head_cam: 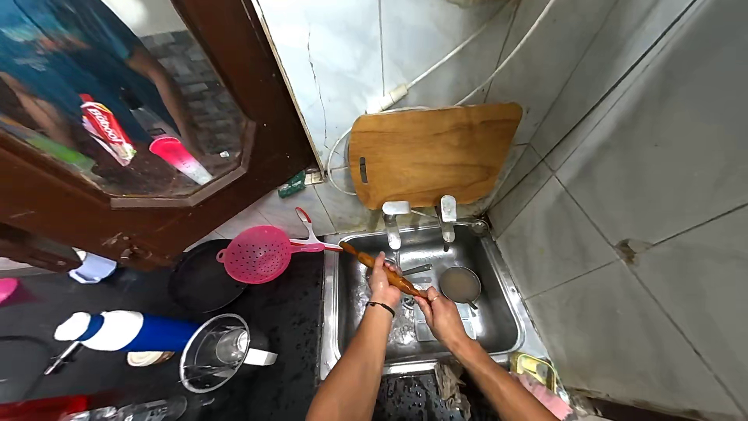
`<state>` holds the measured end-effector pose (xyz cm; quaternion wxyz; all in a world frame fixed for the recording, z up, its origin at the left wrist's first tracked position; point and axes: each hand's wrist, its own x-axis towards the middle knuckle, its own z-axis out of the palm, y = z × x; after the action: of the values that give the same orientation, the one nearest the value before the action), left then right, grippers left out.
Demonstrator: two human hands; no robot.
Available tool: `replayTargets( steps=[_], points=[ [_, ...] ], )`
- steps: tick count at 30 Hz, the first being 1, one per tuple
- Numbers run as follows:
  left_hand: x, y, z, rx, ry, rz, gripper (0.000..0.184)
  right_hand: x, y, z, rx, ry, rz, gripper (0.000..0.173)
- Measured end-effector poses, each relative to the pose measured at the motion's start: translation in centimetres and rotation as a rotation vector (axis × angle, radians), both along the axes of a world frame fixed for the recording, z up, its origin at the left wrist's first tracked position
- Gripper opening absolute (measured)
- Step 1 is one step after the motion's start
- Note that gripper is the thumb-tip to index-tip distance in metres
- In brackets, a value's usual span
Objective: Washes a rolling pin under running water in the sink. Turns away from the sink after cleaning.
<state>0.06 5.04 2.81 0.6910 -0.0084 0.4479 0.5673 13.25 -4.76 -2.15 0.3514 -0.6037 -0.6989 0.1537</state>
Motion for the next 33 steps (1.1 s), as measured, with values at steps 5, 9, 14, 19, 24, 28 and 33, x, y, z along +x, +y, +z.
replayTargets(
  steps=[5,9,14,19,24,28,33],
  points=[
    [3.2,-3.7,-1.5,0.05,-0.154,-0.115,0.024,-0.8,1.1,1.8,-0.359,0.319,-0.094,0.029],
    [2.7,-2.6,-2.9,0.035,-0.194,-0.095,0.016,-0.7,1.4,3.6,-0.852,0.882,-0.196,0.026],
    [1.6,-1.6,-1.5,0.129,-0.214,-0.079,0.02,1.8,-0.7,5.0,-0.887,0.977,-0.175,0.024],
    [0.7,-1.1,-1.4,0.136,-0.215,-0.102,0.029,4.6,-4.1,5.9,-0.872,0.902,-0.158,0.022],
    [1.1,-0.1,-3.1,0.019,-0.194,0.004,0.029,7.4,-5.6,6.2,-0.804,0.72,-0.169,0.025],
    [1.0,-0.2,-2.6,-0.043,-0.004,0.02,0.035,9.5,-7.1,6.8,-0.751,0.593,-0.159,0.024],
    [2.7,-1.3,-2.0,-0.104,0.083,0.012,0.031,11.3,-8.6,6.8,-0.611,0.449,-0.16,0.024]
  ],
)
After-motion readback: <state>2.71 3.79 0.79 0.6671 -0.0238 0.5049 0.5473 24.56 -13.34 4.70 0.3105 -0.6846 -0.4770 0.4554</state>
